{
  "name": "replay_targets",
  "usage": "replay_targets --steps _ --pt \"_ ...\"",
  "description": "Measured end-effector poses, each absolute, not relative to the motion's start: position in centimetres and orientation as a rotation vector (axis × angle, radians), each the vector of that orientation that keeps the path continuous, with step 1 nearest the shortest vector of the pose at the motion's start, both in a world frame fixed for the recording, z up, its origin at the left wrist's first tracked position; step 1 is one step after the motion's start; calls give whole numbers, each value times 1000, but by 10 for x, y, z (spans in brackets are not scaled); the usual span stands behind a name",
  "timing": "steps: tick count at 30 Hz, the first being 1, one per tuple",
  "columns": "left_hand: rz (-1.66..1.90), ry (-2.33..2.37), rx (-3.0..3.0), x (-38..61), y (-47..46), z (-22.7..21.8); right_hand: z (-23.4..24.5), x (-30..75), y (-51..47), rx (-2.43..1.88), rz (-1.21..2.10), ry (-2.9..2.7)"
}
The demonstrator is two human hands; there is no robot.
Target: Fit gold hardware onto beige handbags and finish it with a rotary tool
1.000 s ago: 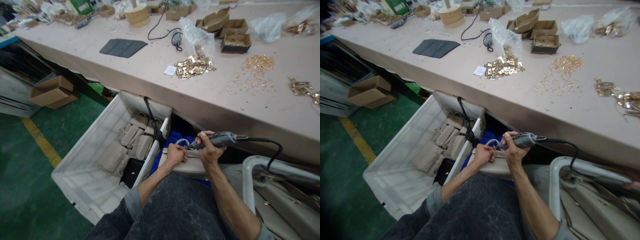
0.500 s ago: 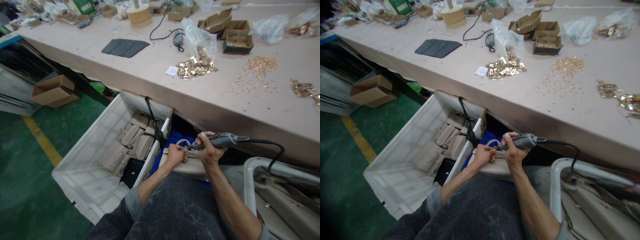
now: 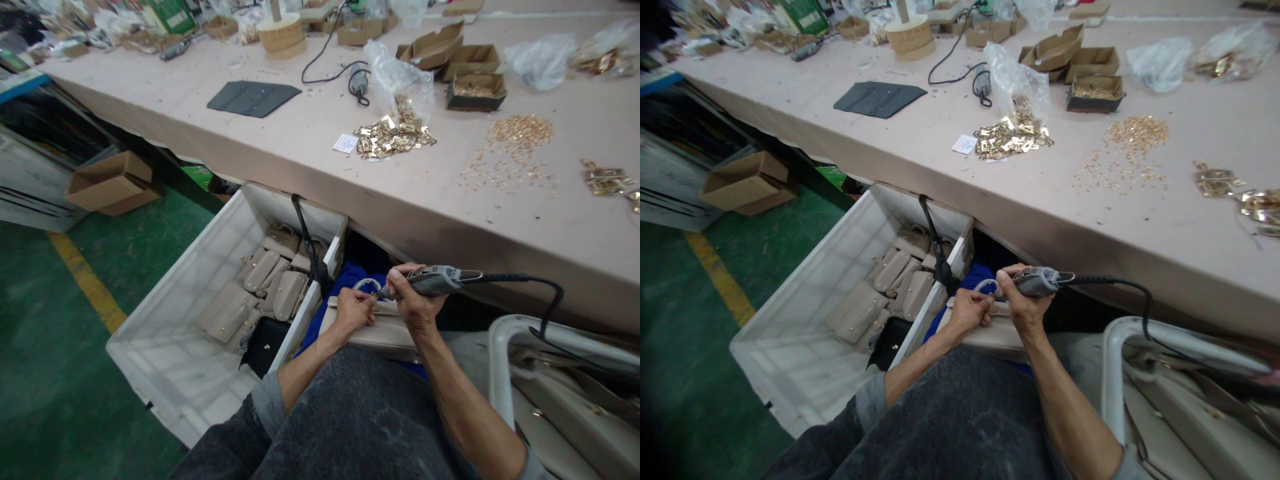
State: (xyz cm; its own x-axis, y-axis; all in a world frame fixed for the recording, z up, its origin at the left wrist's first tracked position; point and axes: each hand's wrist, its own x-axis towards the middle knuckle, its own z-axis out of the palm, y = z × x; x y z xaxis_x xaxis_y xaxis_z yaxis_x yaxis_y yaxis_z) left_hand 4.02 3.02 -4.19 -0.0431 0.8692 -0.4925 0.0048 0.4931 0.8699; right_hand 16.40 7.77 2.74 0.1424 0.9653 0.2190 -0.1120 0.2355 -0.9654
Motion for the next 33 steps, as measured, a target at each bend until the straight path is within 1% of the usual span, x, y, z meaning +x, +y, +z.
replay_targets --steps 7,14,22,29,33 --pt "827 1457 847 39 29 -41 38 162 74 -1012 968 -1276" --pt "846 1465 876 36 29 -38 36 164 73 -1005 1020 -1382" --pt "888 1431 868 36 28 -33 49 164 74 -824 1125 -1513" --pt "892 1488 823 43 29 -39 81 194 86 -662 1074 -1152" --pt "841 1532 880 47 31 -45 85 208 91 -723 1020 -1012"
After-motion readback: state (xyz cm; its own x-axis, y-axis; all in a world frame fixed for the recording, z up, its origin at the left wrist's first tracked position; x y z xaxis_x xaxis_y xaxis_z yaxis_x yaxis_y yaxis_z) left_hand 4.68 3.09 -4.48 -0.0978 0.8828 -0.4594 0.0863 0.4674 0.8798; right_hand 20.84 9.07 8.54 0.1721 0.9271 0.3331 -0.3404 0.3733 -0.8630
